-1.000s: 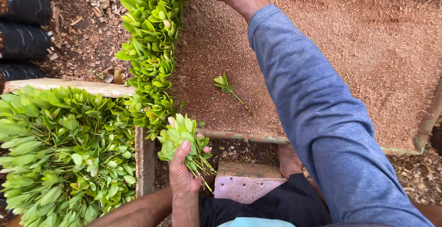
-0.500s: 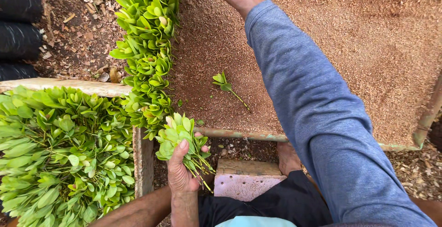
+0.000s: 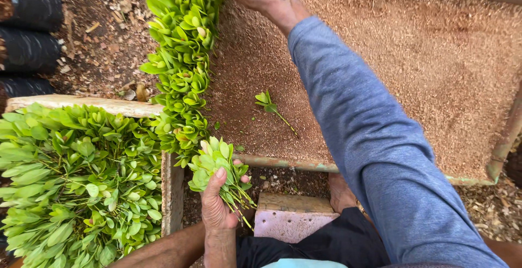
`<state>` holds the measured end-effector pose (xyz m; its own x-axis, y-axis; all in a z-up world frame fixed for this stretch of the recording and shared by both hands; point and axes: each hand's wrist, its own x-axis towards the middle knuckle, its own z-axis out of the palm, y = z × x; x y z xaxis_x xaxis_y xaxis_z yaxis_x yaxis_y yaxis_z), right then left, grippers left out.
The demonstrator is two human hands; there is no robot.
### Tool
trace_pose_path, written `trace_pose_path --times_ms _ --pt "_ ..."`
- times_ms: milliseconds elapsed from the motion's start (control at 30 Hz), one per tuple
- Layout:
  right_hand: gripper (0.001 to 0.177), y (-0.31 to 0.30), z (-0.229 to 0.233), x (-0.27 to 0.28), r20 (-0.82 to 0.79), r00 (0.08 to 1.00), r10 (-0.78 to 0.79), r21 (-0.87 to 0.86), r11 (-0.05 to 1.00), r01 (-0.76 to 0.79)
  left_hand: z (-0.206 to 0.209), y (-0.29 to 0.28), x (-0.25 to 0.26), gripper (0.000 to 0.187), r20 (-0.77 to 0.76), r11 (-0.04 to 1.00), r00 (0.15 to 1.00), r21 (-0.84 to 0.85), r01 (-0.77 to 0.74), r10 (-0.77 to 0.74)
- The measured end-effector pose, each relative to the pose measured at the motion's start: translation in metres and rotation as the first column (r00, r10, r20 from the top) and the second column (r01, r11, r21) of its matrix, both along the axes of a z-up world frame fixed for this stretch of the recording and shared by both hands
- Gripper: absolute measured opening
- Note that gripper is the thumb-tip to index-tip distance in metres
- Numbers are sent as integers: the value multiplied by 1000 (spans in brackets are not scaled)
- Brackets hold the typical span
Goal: The person sorts through a bundle of plant cuttings, selecting individual stems and planting them into a tray of sand or fine soil, arranging them in a dense row.
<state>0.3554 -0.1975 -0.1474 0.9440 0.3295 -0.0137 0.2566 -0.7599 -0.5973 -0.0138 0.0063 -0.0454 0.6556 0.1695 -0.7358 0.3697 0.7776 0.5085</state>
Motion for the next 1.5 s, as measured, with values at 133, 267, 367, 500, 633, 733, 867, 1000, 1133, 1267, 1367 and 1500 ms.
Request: trace_pose_path --times_ms 133,267,367,500,633,733,867,1000,1133,1267,1367,1500 --pt "32 19 35 -11 185 974 129 169 972 -161 1 0 0 57 33 1000 999 -8 -12 13" --pt "19 19 29 -11 440 890 118 99 979 -178 10 -1 4 64 65 1000 998 17 -24 23" --pt "41 14 25 -11 458 882 115 -58 993 -99 11 -2 4 66 75 1000 997 10 -27 26" --pt "32 17 16 -6 503 861 75 -13 997 -79 10 -2 3 61 76 999 997 -22 -26 28" --pt "29 17 6 -5 535 843 54 14 997 -72 9 -1 2 62 73 999 997 -36 -19 21" --pt "28 18 8 -9 563 825 51 31 996 -83 12 -3 1 60 63 999 997 -42 -31 33" --pt "24 20 33 -19 594 803 48 138 977 -160 14 -1 3 59 52 996 997 -63 -62 65" --pt "16 17 56 -41 454 889 62 187 969 -163 29 5 -1 47 77 991 997 -131 19 -9" --pt "28 16 114 -93 490 867 -94 280 959 -54 47 10 2 42 173 998 984 -67 -20 31" --pt "6 29 169 -219 274 961 39 366 920 -141 58 17 10 57 190 994 976 -10 -105 105" --pt "13 9 159 -262 -22 1000 -9 486 874 18 52 22 10 52 193 999 980 8 -40 37" --pt "9 -17 141 -265 -99 987 -130 62 989 136 52 31 8 57 301 988 945 45 -147 127"
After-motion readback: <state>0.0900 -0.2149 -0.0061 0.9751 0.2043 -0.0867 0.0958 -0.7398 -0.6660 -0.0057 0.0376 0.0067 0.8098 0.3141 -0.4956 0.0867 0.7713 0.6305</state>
